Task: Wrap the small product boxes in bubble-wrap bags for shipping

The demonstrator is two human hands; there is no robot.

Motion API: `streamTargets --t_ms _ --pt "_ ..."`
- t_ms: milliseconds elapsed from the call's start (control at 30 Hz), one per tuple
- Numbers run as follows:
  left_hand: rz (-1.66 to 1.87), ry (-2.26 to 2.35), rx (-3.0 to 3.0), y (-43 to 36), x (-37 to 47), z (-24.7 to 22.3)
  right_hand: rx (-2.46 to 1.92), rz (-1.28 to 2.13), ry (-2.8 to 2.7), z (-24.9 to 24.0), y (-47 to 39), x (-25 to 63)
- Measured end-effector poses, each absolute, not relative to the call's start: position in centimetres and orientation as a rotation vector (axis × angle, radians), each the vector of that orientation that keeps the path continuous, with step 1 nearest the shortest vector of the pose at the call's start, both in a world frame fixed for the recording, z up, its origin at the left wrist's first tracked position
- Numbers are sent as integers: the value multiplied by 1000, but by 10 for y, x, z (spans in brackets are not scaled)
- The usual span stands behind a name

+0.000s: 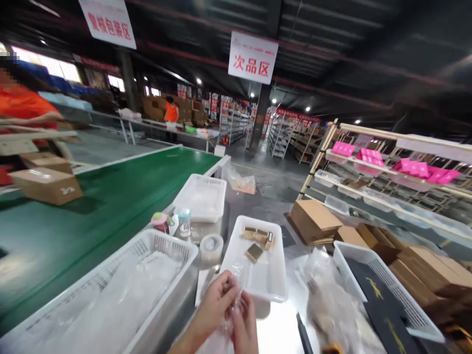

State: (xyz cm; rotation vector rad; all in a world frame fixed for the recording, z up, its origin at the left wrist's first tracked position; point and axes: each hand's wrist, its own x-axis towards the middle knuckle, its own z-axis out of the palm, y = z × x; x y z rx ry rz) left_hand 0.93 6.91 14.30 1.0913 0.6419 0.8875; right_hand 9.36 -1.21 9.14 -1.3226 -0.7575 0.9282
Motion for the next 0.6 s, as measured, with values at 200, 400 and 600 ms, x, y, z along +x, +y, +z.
streamTargets --t_ms 200,400,600 --pt "808 858 1140 19 -11 111 -1237 1257 -839 105 -37 99" --pt "971 1132 1066 12 -31 96 -1290 1284 -733 90 -45 124" --pt "924 987 842 13 -29 93 -1202 1450 -779 84 -36 101"
